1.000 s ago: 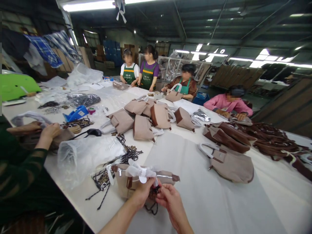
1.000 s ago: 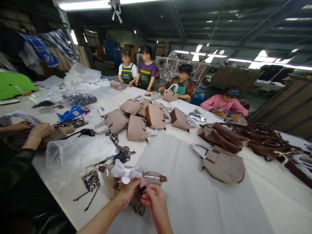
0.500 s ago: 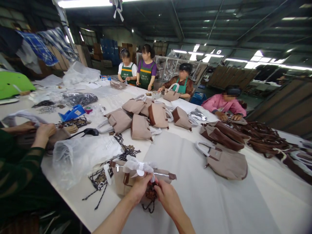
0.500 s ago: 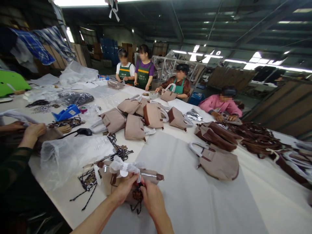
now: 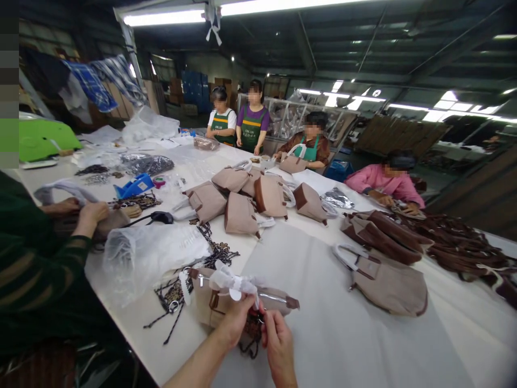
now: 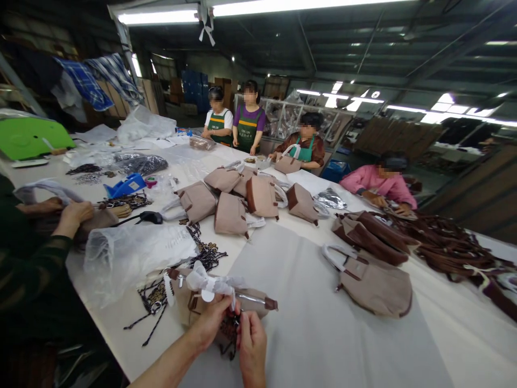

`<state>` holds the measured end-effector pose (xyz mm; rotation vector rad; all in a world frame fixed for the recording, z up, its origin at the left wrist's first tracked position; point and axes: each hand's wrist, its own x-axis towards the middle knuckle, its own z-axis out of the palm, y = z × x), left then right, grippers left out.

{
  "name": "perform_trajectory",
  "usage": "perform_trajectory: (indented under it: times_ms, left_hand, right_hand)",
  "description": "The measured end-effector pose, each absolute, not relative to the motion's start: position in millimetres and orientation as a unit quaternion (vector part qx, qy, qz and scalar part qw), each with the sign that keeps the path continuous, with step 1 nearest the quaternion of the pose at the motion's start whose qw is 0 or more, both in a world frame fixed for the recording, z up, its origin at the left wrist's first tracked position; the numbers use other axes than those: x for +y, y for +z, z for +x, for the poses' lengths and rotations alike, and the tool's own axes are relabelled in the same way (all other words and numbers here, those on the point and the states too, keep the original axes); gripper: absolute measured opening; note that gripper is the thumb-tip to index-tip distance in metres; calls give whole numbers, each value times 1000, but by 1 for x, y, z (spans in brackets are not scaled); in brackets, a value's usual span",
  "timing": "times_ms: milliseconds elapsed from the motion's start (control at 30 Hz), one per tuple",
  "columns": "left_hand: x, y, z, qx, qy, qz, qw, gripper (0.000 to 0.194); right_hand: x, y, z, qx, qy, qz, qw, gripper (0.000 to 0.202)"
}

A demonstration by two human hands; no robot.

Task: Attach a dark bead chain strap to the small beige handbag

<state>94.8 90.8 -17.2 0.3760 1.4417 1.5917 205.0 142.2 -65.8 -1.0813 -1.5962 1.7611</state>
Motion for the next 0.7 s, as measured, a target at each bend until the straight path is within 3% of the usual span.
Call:
perform_trajectory:
  times_ms: [300, 500, 700]
  left_hand:
    - [94, -24, 96, 569, 658, 135, 474, 31]
    - [99, -21, 96, 598, 627, 154, 475, 28]
    - [94, -22, 99, 599, 628, 163, 470, 25]
  right_hand:
    - [141, -67, 211, -573, 668, -404, 250, 58]
    - [165, -45, 218, -694, 617, -343, 143, 52]
    - [152, -50, 216, -621, 643, -398, 209, 51]
